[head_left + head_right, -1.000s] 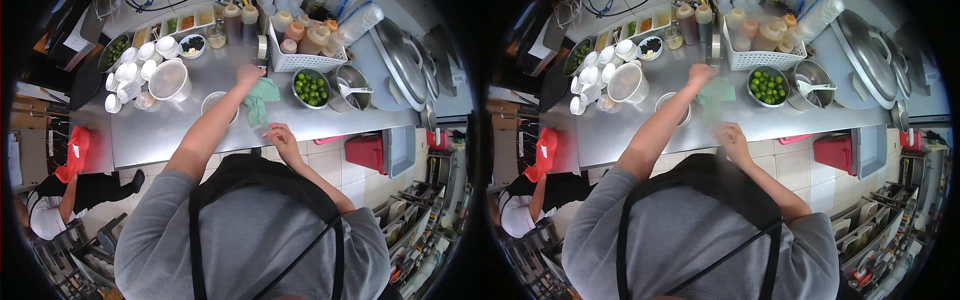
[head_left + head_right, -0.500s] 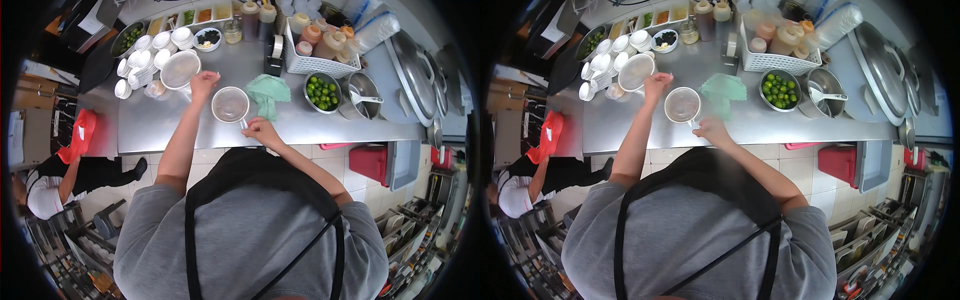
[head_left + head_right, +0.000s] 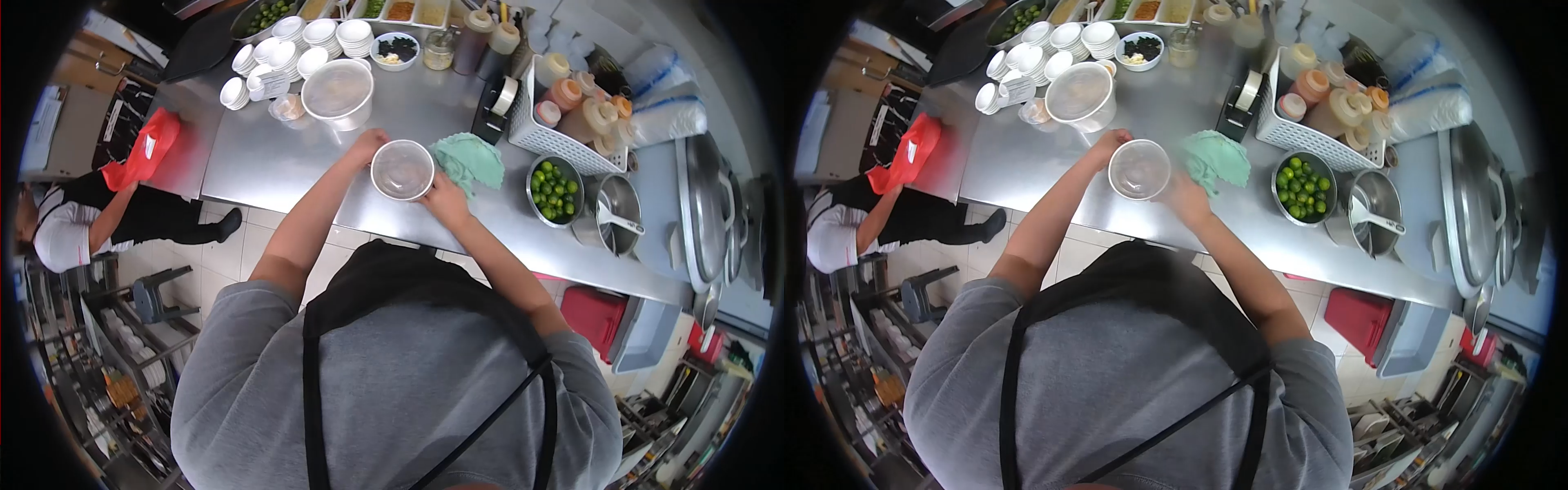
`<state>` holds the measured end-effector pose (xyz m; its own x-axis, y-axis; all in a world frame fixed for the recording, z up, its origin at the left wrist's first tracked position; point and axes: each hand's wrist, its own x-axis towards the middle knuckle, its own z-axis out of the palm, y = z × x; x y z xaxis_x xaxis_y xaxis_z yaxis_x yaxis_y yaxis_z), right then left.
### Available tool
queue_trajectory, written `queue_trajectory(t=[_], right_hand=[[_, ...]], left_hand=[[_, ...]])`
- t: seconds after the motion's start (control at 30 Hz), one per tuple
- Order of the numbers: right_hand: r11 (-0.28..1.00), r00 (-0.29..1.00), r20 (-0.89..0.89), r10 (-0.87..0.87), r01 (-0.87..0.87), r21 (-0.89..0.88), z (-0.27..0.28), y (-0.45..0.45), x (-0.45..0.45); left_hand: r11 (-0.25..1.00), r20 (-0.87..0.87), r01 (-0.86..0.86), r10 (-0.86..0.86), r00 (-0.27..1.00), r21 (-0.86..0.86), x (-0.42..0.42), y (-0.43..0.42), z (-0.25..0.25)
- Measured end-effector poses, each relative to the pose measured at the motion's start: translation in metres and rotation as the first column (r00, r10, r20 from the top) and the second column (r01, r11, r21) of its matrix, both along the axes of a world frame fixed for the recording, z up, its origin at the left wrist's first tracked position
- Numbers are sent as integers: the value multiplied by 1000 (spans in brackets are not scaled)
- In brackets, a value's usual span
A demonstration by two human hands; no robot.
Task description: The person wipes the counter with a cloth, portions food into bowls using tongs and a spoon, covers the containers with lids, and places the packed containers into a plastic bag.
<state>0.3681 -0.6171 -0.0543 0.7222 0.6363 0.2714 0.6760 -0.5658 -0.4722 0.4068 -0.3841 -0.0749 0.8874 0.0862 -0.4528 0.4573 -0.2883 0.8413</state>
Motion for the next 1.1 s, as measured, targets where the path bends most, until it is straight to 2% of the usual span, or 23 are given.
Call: queue_trajectory(t=[0.13, 0.17, 0.2, 0.27, 0.33, 0.4, 0.43, 0.57, 0.6, 0.67, 0.73, 0.8, 0.83, 0.93, 0.97, 1.03, 1.07, 1.1], right_hand=[[996, 996, -16, 89, -88, 25, -9, -10, 11], [993, 975, -200, 100, -85, 83, -7, -15, 17], [987, 917, -377, 129, -83, 136, -4, -17, 22], [972, 697, -717, 33, 143, 184, 7, -21, 28], [882, 456, -880, 136, 349, 317, 34, -21, 28], [883, 399, -906, 139, 365, 296, 67, -13, 23], [897, 399, -906, 139, 337, 286, 67, -9, 21], [913, 419, -898, 135, 299, 277, 58, 0, 22], [925, 421, -903, 88, 301, 230, 62, 5, 20], [939, 436, -899, 50, 287, 191, 68, 19, 14], [925, 415, -907, 64, 316, 210, 72, 37, 1], [930, 418, -907, 62, 306, 205, 70, 64, -13], [923, 430, -902, 46, 327, 203, 74, 79, -25], [913, 450, -893, 19, 357, 199, 77, 126, -52], [906, 451, -893, 11, 374, 199, 78, 142, -61], [900, 443, -896, 22, 382, 210, 84, 170, -79], [893, 437, -899, 36, 389, 225, 86, 182, -84], [887, 441, -897, 35, 399, 231, 89, 191, -88]], left_hand=[[996, -3, -78, 78, 997, -40, -13, -4, 17], [976, -38, -167, 164, 986, -138, -21, -4, 22], [937, -75, -264, 254, 964, -230, -30, -1, 30], [920, -25, -321, 324, 946, -224, -56, 6, 60], [901, 28, -377, 392, 920, -214, -88, 24, 75], [885, 24, -395, 413, 911, -246, -119, 47, 75], [872, 41, -428, 449, 892, -239, -138, 59, 76], [844, 3, -529, 531, 847, -83, -210, 113, 78], [824, -21, -566, 566, 824, -24, -227, 128, 78], [782, 35, -623, 623, 782, -13, -260, 165, 75], [751, 203, -658, 637, 744, 58, -290, 212, 79], [658, 417, -651, 506, 755, 379, -313, 270, 79], [622, 448, -655, 483, 752, 429, -323, 298, 82], [485, 529, -694, 450, 720, 533, -341, 352, 135], [485, 530, -696, 451, 718, 530, -343, 369, 149], [373, 514, -630, 369, 774, 681, -337, 402, 169], [378, 517, -627, 359, 777, 681, -330, 421, 174], [321, 502, -586, 311, 807, 744, -320, 441, 178]])
